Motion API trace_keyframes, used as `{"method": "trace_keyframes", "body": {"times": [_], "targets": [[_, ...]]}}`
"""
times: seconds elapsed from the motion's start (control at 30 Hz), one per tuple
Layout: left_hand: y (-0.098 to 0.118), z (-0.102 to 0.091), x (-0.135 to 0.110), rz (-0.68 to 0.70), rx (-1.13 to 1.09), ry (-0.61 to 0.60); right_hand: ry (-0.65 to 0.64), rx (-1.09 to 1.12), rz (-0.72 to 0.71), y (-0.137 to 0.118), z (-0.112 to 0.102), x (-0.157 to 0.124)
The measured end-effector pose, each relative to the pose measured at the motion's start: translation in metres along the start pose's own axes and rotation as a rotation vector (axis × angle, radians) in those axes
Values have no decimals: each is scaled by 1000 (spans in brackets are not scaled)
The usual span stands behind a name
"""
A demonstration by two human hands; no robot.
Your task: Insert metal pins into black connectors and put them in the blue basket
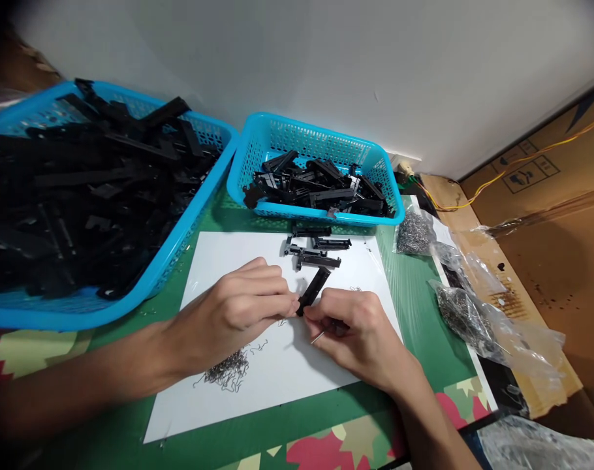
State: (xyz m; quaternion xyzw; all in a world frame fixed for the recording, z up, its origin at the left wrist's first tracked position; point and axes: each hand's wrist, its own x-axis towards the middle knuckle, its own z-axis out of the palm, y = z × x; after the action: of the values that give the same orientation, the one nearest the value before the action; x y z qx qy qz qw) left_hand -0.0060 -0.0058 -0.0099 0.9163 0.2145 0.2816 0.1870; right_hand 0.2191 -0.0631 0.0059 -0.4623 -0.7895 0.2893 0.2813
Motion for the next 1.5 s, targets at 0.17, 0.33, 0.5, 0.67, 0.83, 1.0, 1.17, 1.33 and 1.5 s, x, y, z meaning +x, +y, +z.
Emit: {"method": "trace_keyframes", "body": {"times": [0.17, 0.33, 0.5, 0.67, 0.83, 1.0, 1.17, 1.33, 1.5], "targets": [[-2, 1, 0, -5, -42, 3, -39, 11, 25, 3, -7, -1], [-5, 1, 1, -74, -157, 19, -14, -33, 71, 1, -18, -1], [-4, 2, 2, -97, -165, 33, 118, -68, 24, 2, -23, -1], [-2, 2, 3, -90, -128, 4, 383, -70, -73, 2, -15, 1], [-3, 4, 4, -105, -150, 23, 677, 179, 137, -9, 7, 7], [-2, 5, 4, -133, -221, 66, 675, 337, 198, -15, 22, 15], [-2, 5, 3, -139, -227, 63, 606, 354, 217, -16, 24, 19], [-2, 4, 4, -149, -252, 43, 605, 275, 177, -17, 24, 17], [0, 3, 5, -239, -300, 35, 590, 175, 118, -14, 27, 14]]}}
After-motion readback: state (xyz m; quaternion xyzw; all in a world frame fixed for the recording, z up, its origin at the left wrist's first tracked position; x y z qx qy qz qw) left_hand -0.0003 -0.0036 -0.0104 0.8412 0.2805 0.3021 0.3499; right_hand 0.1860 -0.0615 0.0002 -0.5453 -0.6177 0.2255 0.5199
